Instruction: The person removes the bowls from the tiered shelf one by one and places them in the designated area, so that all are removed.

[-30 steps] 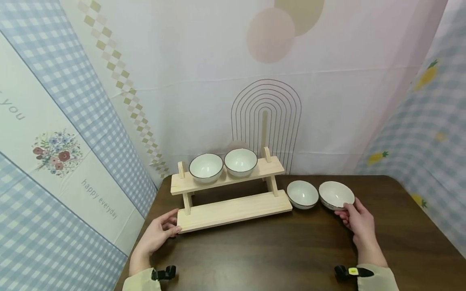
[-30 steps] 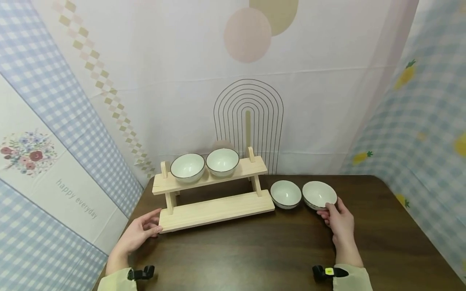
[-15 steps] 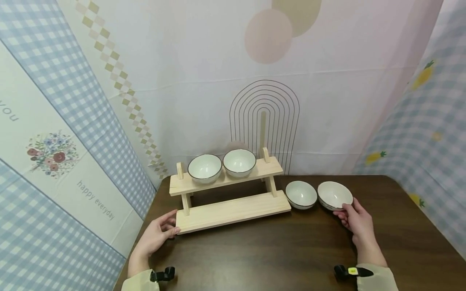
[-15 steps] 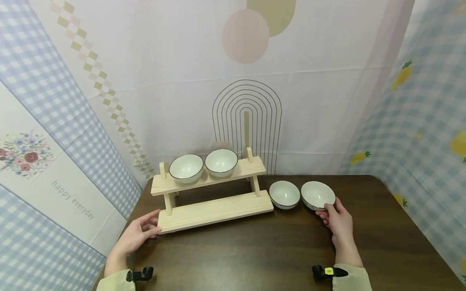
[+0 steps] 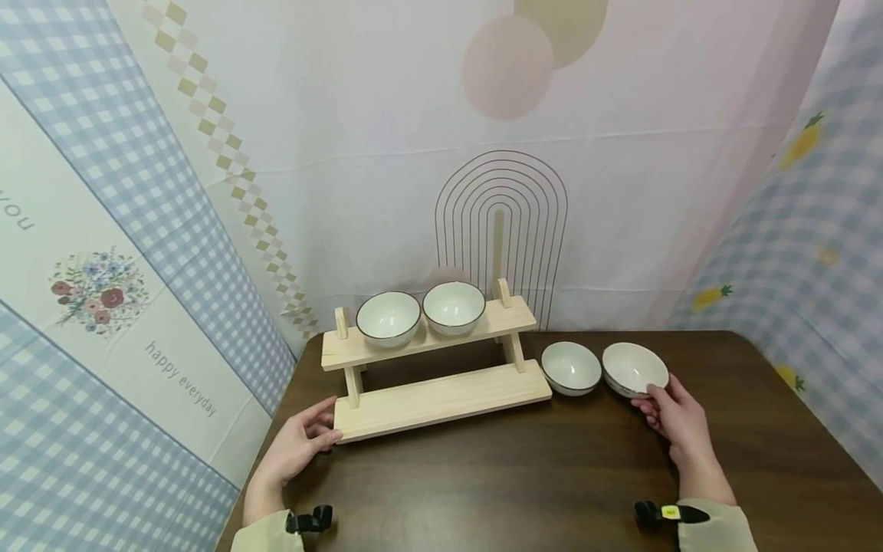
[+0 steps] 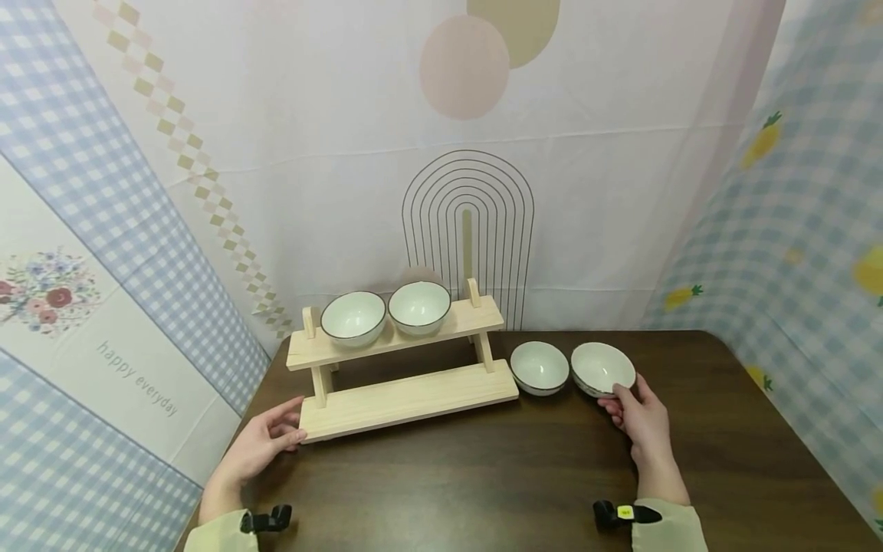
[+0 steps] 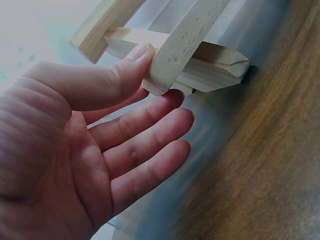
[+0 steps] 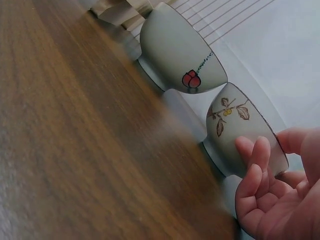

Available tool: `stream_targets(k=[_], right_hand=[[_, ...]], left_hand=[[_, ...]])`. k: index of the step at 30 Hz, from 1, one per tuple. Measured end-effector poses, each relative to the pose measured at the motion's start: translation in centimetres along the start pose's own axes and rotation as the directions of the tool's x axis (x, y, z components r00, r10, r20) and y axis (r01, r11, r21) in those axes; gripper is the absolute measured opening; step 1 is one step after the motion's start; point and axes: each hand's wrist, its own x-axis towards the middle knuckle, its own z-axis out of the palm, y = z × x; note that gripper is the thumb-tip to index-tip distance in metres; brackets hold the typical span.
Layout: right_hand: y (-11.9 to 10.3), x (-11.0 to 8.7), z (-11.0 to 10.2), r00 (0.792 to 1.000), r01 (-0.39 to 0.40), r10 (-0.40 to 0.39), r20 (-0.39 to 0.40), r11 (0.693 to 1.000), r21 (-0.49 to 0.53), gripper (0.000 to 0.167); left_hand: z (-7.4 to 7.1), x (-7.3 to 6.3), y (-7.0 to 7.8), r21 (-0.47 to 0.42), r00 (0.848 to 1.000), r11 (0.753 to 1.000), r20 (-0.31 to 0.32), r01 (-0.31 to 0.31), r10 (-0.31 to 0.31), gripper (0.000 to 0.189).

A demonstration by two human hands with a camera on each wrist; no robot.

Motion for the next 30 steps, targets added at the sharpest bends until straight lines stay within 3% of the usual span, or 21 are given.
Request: stream_targets(k=[30], right_hand=[[0.09, 0.02, -0.08, 1.000, 0.000, 0.000, 0.008, 0.999, -0.042, 0.090]], left_hand=[[0.01, -0.22, 0.50, -0.009, 1.000, 1.000, 0.004, 0.000, 0.000, 0.070]])
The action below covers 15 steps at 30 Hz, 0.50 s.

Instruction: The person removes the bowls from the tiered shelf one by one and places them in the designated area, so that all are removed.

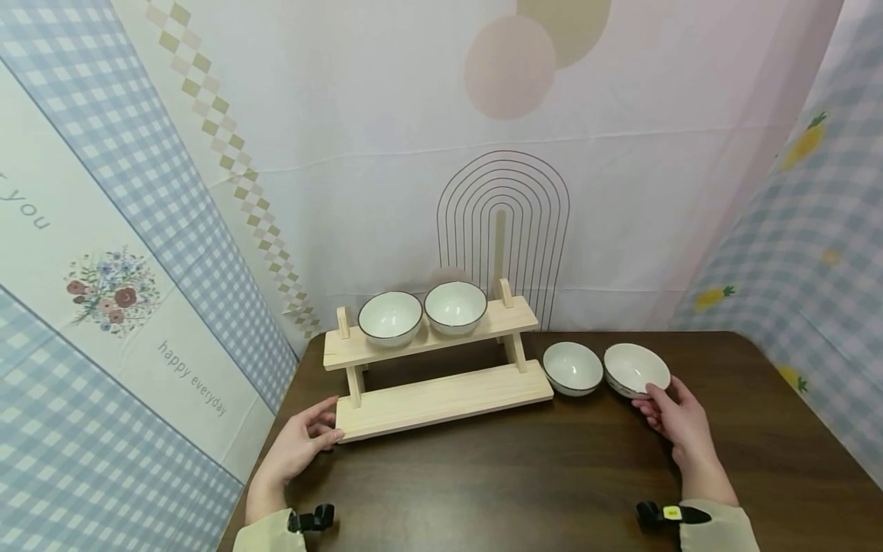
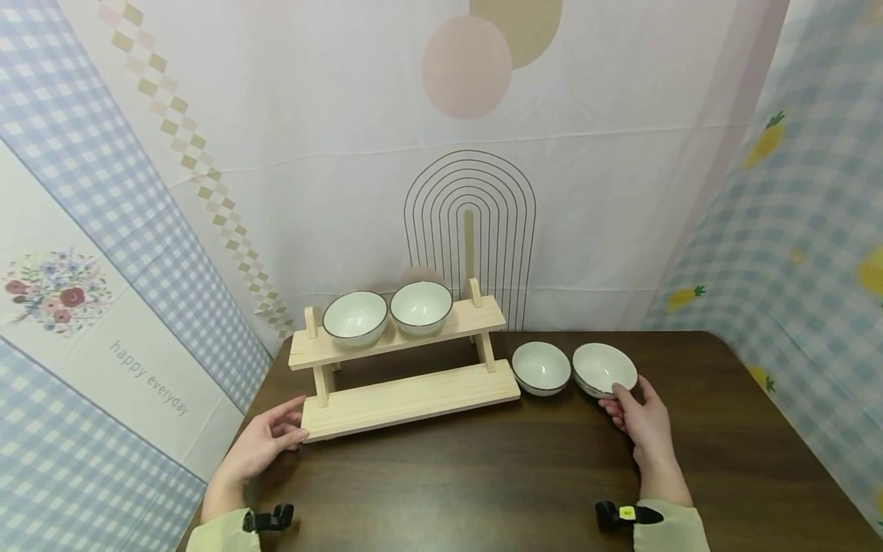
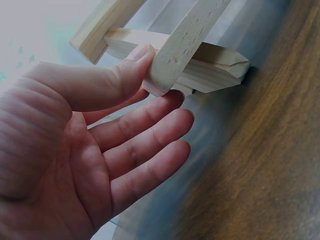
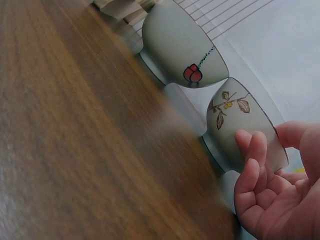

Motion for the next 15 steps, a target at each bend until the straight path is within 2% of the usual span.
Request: stream_targets(k=[15], right_hand=[[0.14, 0.33, -0.18, 1.000, 0.000, 0.000, 0.025, 1.000, -0.007, 0.094]], left_hand=[[-0.02, 0.07, 0.03, -0.019, 1.000, 1.000, 0.003, 0.004, -0.004, 0.070]])
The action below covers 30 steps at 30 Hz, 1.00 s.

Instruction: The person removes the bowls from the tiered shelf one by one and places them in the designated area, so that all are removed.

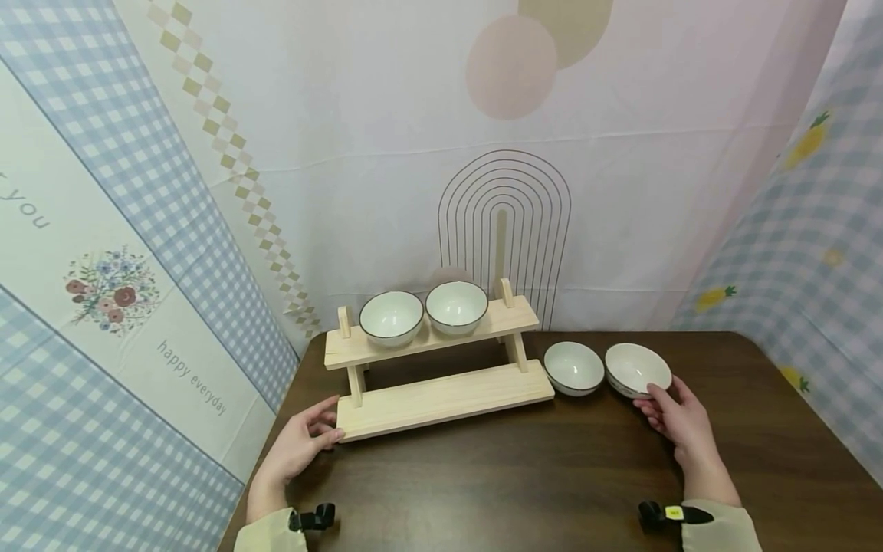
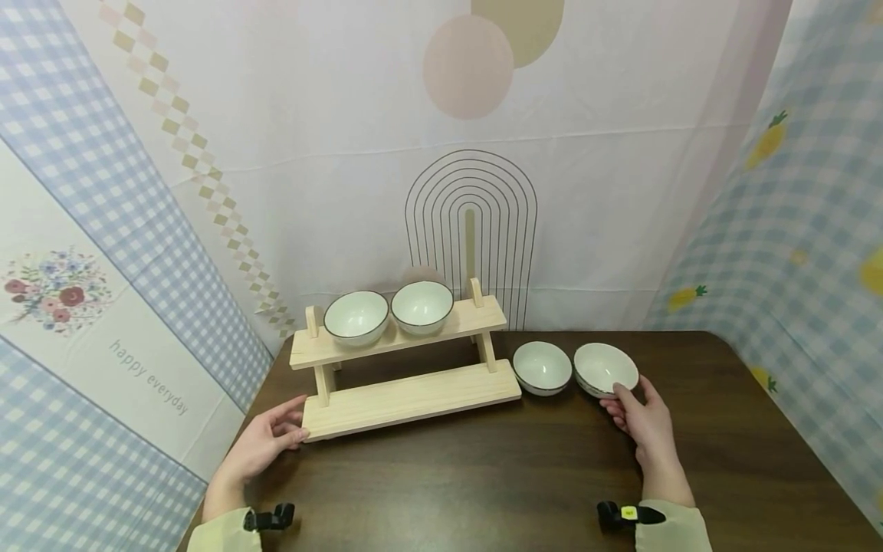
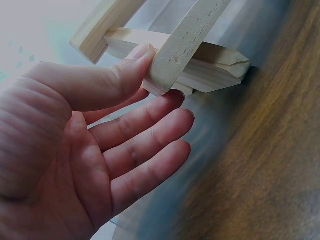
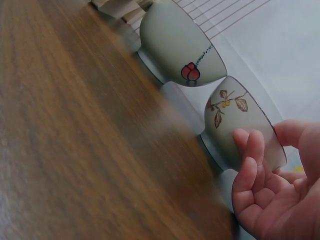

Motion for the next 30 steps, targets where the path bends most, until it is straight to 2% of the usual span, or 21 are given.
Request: stream_targets(k=[15, 25, 30], right_hand=[[-0.7, 1.7, -0.5, 0.999, -0.004, 0.005, 0.050, 1.000, -0.011, 0.092], [-0.7, 1.9, -0.4, 0.997, -0.012, 0.014, 0.080, 1.000, -0.024, 0.090], [-0.9, 1.9, -0.6, 0.997, -0.035, 0.041, 0.059, 0.994, -0.106, 0.091]], left_hand=[[0.7, 0.3, 0.2, -0.002, 1.000, 1.000, -0.026, 0.008, -0.008, 0.070], [0.6, 0.2, 0.2, 0.016, 0.999, 1.000, -0.037, 0.007, -0.006, 0.070], [0.6, 0.4, 0.2, 0.035, 0.999, 0.999, -0.035, -0.014, 0.015, 0.070]])
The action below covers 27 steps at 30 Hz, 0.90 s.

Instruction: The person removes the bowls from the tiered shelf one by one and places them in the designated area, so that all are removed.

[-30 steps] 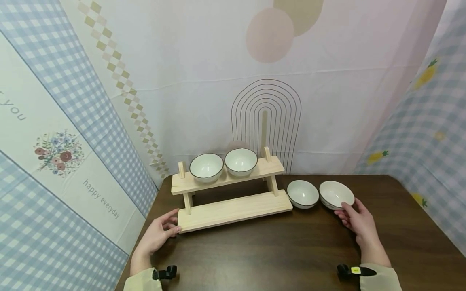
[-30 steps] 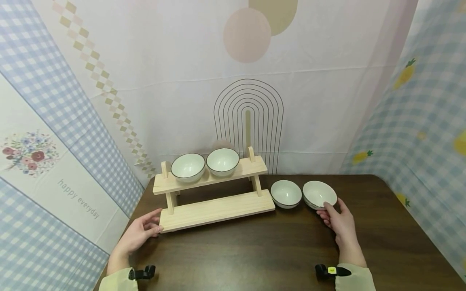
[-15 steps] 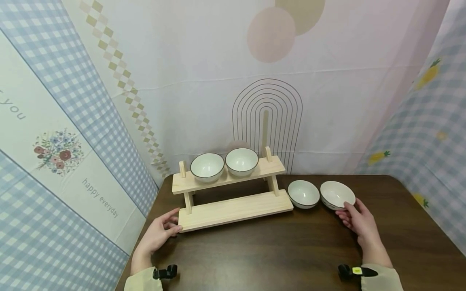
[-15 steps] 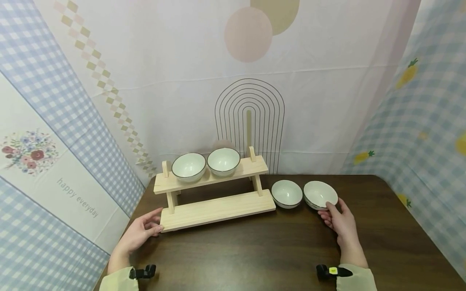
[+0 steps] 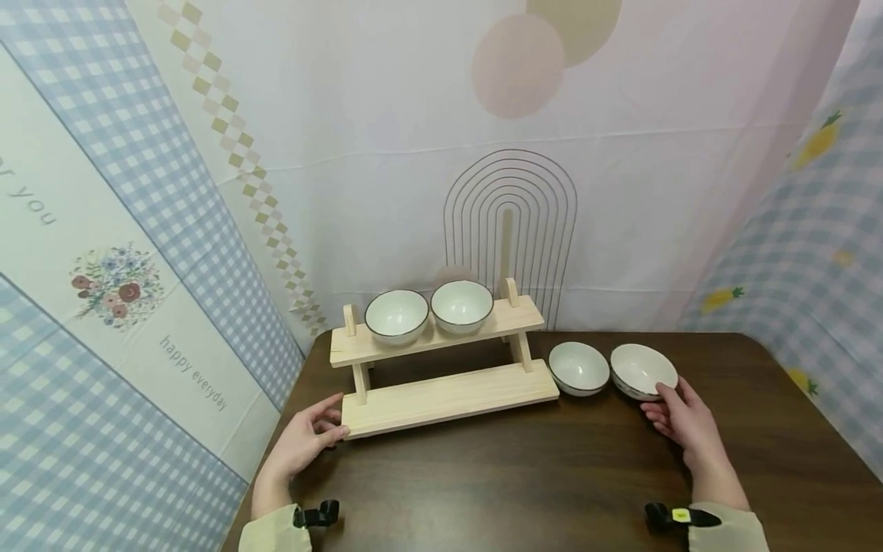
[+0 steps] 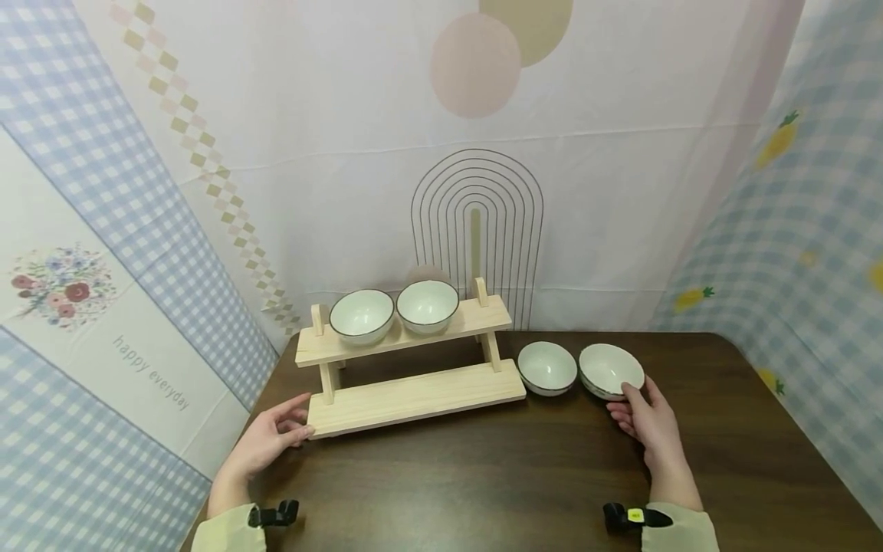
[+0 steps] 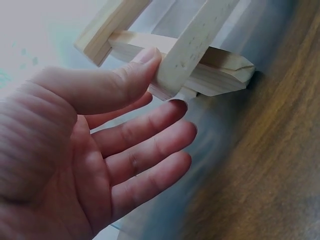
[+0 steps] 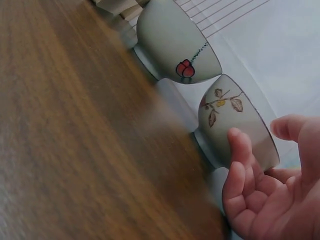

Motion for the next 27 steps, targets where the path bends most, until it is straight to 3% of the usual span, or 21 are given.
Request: stream_targets(k=[5, 10, 14, 20, 23, 27], right_hand=[[-0.8, -0.9, -0.5, 0.994, 0.037, -0.052, -0.099, 0.989, -0.145, 0.087], [-2.3, -2.1, -0.2, 0.951, 0.094, -0.155, -0.268, 0.969, -0.227, 0.082], [-3.7, -2.7, 0.8, 0.924, 0.133, -0.216, -0.315, 0.955, -0.266, 0.077], [-5.6, -3.2, 3.0, 0.885, 0.260, -0.360, -0.297, 0.909, -0.326, 0.067], [-6.4, -3.2, 4.1, 0.852, 0.354, -0.463, -0.244, 0.853, -0.384, 0.062], [-7.2, -3.3, 6.0, 0.821, 0.460, -0.558, -0.118, 0.770, -0.443, 0.058]], left_hand=[[0.1, 0.2, 0.1, 0.036, 0.999, 0.999, -0.037, -0.004, 0.005, 0.065], [0.1, 0.3, 0.5, 0.032, 0.993, 0.999, -0.116, 0.028, -0.024, 0.049], [0.0, 0.6, 0.9, 0.027, 0.988, 0.999, -0.155, 0.027, -0.023, 0.040], [-0.4, 1.7, 2.0, 0.063, 0.975, 0.998, -0.223, -0.008, 0.022, 0.049], [-0.8, 2.3, 2.5, 0.060, 0.968, 0.998, -0.247, -0.036, 0.050, 0.052], [-1.3, 2.6, 3.5, 0.009, 0.965, 0.998, -0.256, -0.058, 0.059, 0.053]])
